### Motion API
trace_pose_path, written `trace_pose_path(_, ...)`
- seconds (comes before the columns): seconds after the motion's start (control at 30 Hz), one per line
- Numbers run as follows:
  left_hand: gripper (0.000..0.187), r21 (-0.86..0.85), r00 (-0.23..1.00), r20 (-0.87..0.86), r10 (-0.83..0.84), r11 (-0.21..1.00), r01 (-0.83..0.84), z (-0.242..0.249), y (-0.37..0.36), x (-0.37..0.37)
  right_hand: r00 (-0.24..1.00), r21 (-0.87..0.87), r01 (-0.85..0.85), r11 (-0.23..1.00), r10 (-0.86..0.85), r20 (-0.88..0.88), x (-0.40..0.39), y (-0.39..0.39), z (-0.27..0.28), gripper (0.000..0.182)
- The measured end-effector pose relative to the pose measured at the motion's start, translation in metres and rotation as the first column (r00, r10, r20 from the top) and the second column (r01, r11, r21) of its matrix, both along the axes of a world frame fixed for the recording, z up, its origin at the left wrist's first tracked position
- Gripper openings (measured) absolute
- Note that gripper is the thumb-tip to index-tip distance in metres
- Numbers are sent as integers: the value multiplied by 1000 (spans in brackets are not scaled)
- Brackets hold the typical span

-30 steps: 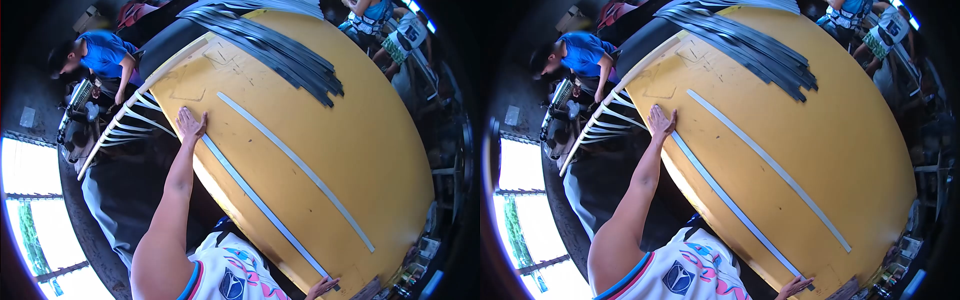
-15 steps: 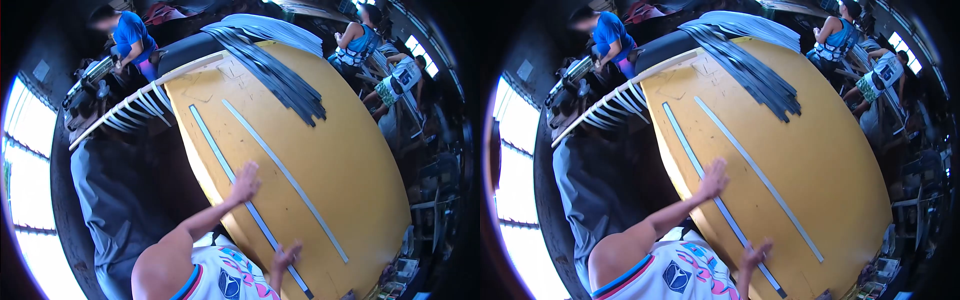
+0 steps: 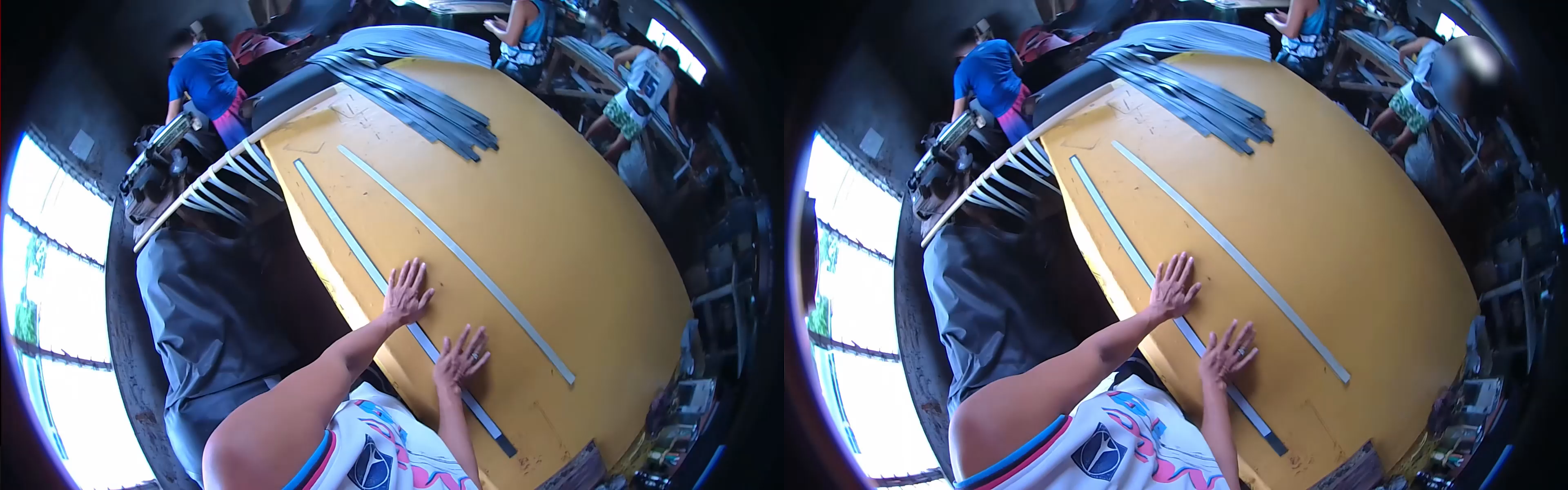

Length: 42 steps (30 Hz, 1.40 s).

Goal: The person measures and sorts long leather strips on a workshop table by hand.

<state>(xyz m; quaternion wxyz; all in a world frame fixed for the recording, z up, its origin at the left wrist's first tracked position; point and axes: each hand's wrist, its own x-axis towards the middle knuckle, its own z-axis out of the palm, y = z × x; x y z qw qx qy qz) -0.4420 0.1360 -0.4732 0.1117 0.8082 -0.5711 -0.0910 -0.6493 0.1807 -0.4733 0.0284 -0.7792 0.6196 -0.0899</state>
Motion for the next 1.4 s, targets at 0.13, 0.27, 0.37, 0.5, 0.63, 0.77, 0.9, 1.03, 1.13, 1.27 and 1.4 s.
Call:
trace_pose_path(0.13, 78, -2, 998, -11, 69, 998, -69, -4, -2, 1, 944, 57, 328, 943, -325, -61, -91, 20, 1, 66)
trace_pose_path(0.27, 75, 23, 995, -29, 96, 995, -95, -3, -5, 6, 831, -29, 535, 844, -533, -162, -157, 37, -8, 67)
trace_pose_path(0.37, 71, 37, 975, 28, 221, 974, -222, -16, -25, 58, 807, 22, 578, 816, -567, -162, -151, 31, 2, 67)
trace_pose_path(0.5, 69, -25, 935, 112, 337, 941, -336, -27, -57, 199, 863, -132, 502, 855, -506, 2, -171, 36, -19, 68)
trace_pose_path(0.63, 71, -27, 909, 130, 396, 918, -396, -23, -95, 339, 817, -63, 542, 838, -543, -193, -151, 28, 6, 65)
trace_pose_path(0.77, 71, -63, 902, 176, 393, 919, -389, -27, -123, 453, 780, -64, 565, 823, -558, -283, -135, 28, 24, 77)
trace_pose_path(0.9, 70, -79, 873, 274, 403, 914, -398, -39, -143, 541, 772, -104, 567, 817, -572, -278, -142, 32, 13, 74)
trace_pose_path(1.03, 70, -90, 894, 174, 412, 911, -402, -39, -148, 573, 752, -22, 613, 790, -592, -291, -142, 32, 17, 77)
trace_pose_path(1.13, 70, -2, 895, 184, 407, 910, -414, -26, -154, 578, 693, 79, 700, 710, -648, -315, -130, 26, 41, 73)
trace_pose_path(1.27, 74, 62, 816, 417, 401, 883, -466, -1, -164, 551, 750, 50, 644, 763, -617, -238, -122, 28, 36, 69)
trace_pose_path(1.4, 73, -186, 825, 351, 443, 896, -402, -8, -150, 429, 743, 85, 645, 759, -598, -302, -152, 31, -2, 63)
